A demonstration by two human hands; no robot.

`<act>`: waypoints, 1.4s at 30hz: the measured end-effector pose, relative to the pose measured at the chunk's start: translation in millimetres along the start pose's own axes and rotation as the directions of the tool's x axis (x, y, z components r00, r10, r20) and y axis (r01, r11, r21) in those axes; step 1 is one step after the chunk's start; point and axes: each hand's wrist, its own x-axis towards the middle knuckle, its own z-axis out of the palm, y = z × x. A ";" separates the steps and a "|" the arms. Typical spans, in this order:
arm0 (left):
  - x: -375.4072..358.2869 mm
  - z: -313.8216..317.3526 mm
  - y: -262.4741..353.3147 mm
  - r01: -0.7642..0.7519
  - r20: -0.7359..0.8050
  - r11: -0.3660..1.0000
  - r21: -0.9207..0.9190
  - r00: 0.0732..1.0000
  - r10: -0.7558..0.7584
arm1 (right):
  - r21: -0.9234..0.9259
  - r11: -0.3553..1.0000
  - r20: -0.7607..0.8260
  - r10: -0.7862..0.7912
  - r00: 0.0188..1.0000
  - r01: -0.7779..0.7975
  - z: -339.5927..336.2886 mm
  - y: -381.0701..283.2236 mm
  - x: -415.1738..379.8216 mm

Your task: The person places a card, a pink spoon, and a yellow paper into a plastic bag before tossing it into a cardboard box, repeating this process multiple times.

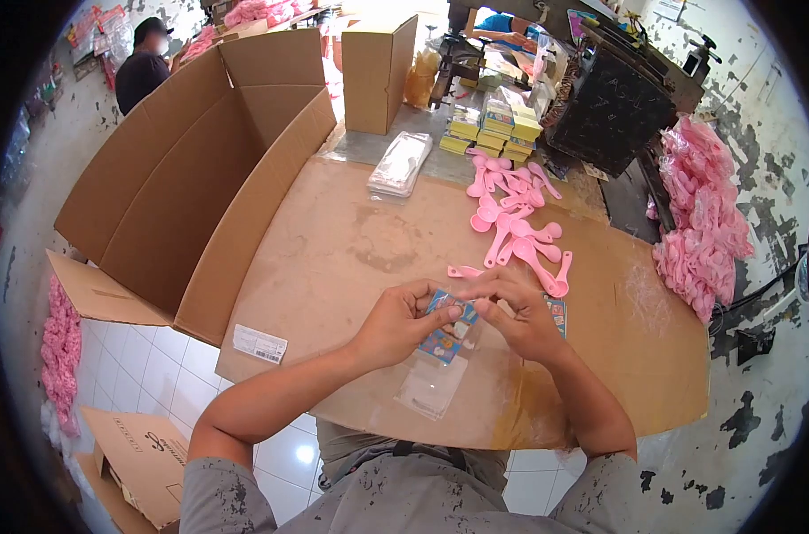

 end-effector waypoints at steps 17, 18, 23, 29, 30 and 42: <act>-2.1 2.5 8.4 -0.029 -0.047 0.998 0.057 0.998 0.032 | -0.022 0.994 -0.293 0.098 0.951 -0.109 -2.5 33.2 30.4; -1.9 2.9 6.7 -0.040 -0.046 0.997 0.060 0.998 0.042 | 0.172 0.981 -0.352 0.146 0.925 -0.090 -5.2 23.8 30.6; -0.6 5.2 -4.2 -0.086 -0.012 0.989 0.124 0.996 0.089 | 0.387 0.922 -0.428 0.190 0.884 -0.011 -18.6 -3.3 28.2; -1.2 5.9 -8.6 -0.045 -0.011 0.991 0.126 0.999 0.047 | 0.374 0.924 -0.298 0.201 0.933 -0.080 -7.3 -3.9 21.9; -2.1 5.5 -4.9 -0.032 0.005 0.989 0.142 0.999 0.031 | 0.375 0.924 -0.290 0.199 0.936 -0.080 -6.0 -4.7 21.2; -1.0 4.5 -0.6 -0.023 0.052 0.995 0.094 0.998 0.018 | 0.428 0.904 -0.381 0.191 0.905 -0.011 0.9 -2.5 14.8</act>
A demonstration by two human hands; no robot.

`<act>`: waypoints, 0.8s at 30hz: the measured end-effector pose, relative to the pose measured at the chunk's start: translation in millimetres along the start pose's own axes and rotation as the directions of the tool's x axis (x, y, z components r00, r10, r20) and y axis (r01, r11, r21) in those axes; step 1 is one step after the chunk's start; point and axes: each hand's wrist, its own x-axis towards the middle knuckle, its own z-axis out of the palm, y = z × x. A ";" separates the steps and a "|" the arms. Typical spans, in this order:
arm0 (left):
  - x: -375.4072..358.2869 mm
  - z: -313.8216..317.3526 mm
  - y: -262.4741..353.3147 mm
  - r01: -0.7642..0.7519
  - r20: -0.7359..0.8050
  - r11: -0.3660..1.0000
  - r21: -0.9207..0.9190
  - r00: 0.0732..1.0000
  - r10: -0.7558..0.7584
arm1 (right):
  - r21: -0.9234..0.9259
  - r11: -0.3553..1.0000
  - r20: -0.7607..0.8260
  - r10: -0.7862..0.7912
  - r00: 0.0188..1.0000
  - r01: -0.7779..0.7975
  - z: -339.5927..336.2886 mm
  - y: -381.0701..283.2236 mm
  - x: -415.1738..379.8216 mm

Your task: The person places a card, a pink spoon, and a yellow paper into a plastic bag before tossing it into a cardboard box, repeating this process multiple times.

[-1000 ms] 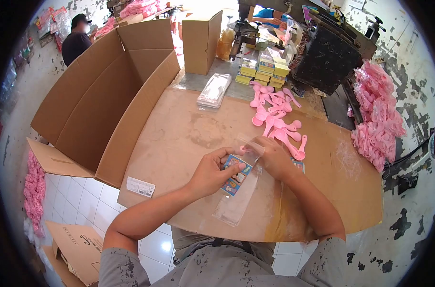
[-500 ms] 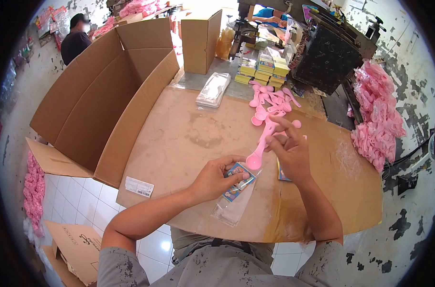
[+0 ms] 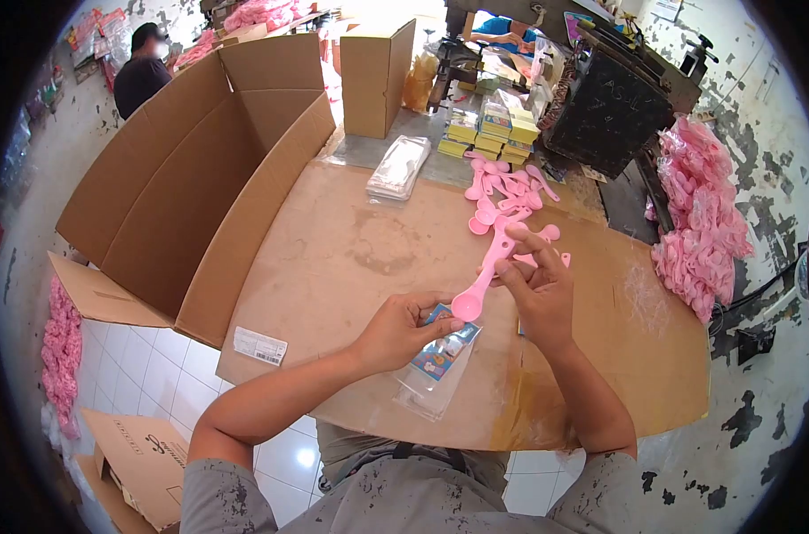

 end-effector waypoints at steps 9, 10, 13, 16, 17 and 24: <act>-2.2 -1.6 12.0 -0.011 0.077 0.988 -0.154 0.997 0.024 | -0.258 0.925 0.469 -0.134 0.873 0.280 -26.3 15.9 -3.5; -3.4 -3.6 13.9 0.024 0.099 0.987 -0.156 0.995 -0.008 | -0.224 0.942 0.501 -0.108 0.859 0.249 -29.6 14.2 -1.2; -6.6 -6.0 22.9 0.086 0.154 0.981 -0.174 0.986 -0.059 | 0.070 0.985 0.382 0.118 0.917 -0.156 -28.0 -1.9 0.5; -3.8 -5.5 15.4 0.035 0.209 0.983 -0.181 0.978 0.003 | -0.074 0.996 0.334 -0.019 0.942 0.046 -10.2 -24.2 0.5; -2.9 -5.5 11.0 0.005 0.227 0.983 -0.181 0.973 0.037 | -0.166 0.978 0.430 -0.041 0.902 0.124 -9.4 -30.3 2.4; -4.8 -4.8 11.6 -0.316 0.124 0.945 -0.080 0.938 0.324 | -0.414 0.656 0.647 -0.276 0.711 0.631 -3.9 -98.0 17.8</act>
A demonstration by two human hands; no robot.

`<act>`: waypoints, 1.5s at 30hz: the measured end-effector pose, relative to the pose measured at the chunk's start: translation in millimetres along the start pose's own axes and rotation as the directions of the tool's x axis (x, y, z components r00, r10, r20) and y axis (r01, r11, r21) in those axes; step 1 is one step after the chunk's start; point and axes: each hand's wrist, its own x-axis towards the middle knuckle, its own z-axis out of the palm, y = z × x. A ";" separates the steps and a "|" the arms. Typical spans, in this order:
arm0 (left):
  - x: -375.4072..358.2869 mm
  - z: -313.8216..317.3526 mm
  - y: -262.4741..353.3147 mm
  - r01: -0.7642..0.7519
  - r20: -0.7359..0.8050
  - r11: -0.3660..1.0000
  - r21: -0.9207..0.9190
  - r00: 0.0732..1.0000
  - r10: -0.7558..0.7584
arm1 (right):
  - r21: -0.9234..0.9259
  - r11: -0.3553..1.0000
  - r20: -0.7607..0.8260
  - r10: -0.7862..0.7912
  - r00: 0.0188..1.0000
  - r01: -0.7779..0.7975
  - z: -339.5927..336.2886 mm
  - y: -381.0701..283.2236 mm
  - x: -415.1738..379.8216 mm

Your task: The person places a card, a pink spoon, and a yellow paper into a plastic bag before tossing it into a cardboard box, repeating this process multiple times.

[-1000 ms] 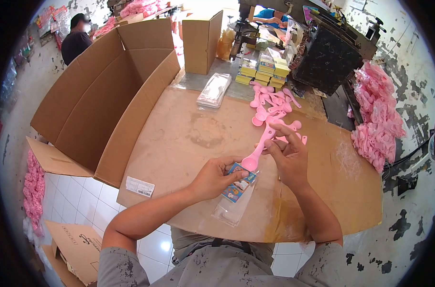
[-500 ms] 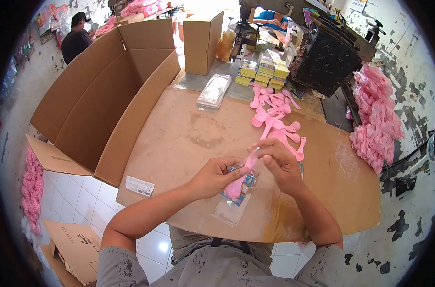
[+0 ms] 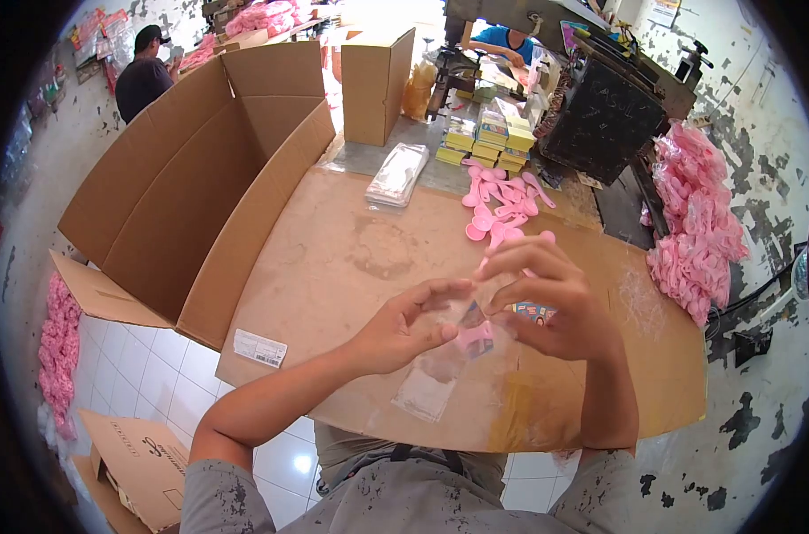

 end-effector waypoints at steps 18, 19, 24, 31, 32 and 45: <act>-3.8 14.3 21.1 -0.088 -0.166 0.969 0.230 0.978 0.128 | -0.439 0.894 -0.243 -0.018 0.970 -0.094 36.2 -5.3 -1.7; -4.1 15.4 24.1 -0.084 -0.169 0.966 0.244 0.977 0.128 | -0.495 0.867 -0.219 -0.054 0.974 -0.063 38.2 -6.7 -1.6; -9.4 15.3 17.8 -0.054 -0.149 0.895 0.443 0.980 0.133 | -0.651 0.759 -0.125 -0.129 0.984 0.017 54.0 -6.0 -1.9; -7.1 18.4 19.6 -0.074 -0.071 0.824 0.562 0.988 0.137 | -0.689 0.723 -0.081 0.003 0.997 -0.058 55.1 8.6 -4.7; -5.9 18.1 22.8 -0.051 -0.056 0.828 0.559 0.994 0.099 | -0.625 0.767 -0.181 0.036 0.983 -0.143 52.5 13.8 -5.7; -2.5 4.6 22.6 0.119 -0.174 0.993 -0.012 0.978 -0.119 | 0.789 0.533 -0.286 0.759 0.585 -0.306 -132.9 84.1 -210.5</act>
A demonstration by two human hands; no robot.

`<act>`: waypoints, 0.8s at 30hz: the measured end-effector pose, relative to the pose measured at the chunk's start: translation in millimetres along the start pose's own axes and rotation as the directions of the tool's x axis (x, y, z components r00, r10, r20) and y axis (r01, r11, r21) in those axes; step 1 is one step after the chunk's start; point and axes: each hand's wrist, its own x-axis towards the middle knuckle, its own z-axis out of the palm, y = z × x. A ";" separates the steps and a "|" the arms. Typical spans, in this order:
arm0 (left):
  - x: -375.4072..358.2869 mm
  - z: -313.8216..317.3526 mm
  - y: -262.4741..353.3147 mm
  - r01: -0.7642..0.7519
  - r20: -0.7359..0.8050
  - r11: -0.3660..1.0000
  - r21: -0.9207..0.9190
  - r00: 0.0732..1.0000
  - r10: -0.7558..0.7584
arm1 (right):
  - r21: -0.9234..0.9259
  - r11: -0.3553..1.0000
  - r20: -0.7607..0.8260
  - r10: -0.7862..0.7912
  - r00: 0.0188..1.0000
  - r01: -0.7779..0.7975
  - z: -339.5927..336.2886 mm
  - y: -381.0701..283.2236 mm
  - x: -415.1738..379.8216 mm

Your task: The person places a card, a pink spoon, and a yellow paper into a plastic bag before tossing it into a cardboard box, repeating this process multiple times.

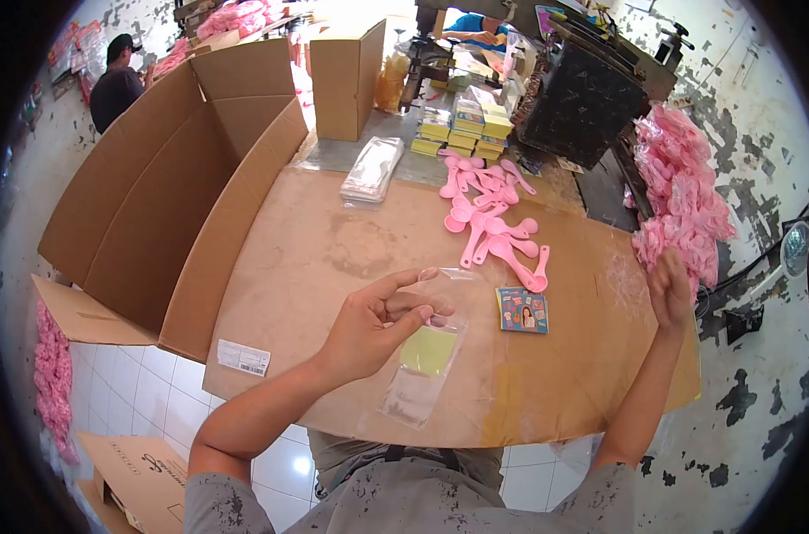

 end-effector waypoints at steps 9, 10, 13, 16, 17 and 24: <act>3.8 2.9 -10.2 0.005 -0.035 1.000 0.013 0.999 -0.004 | -0.980 -0.168 -0.030 -0.417 0.908 -0.110 -33.6 39.9 -29.3; 3.9 4.2 -9.4 -0.001 -0.032 1.000 0.014 0.999 0.002 | -0.992 0.103 -0.105 -0.362 0.926 -0.073 -12.6 40.2 -21.7; 4.8 5.4 -10.4 -0.010 -0.036 1.000 0.000 0.999 0.010 | -0.814 0.571 -0.131 0.006 0.991 -0.111 104.0 34.6 -16.0; 3.3 7.0 -15.3 0.005 -0.036 1.000 -0.030 0.999 -0.006 | -0.608 0.776 0.323 0.049 0.945 0.167 186.7 51.4 -23.4; 3.6 7.5 -16.5 0.009 -0.031 0.999 -0.040 0.999 -0.011 | -0.557 0.802 0.400 0.032 0.916 0.215 210.2 53.7 -26.3; 2.9 4.4 -15.9 0.033 -0.054 0.999 0.004 0.998 -0.032 | -0.259 0.960 0.368 0.196 0.909 -0.103 240.9 95.8 -17.4</act>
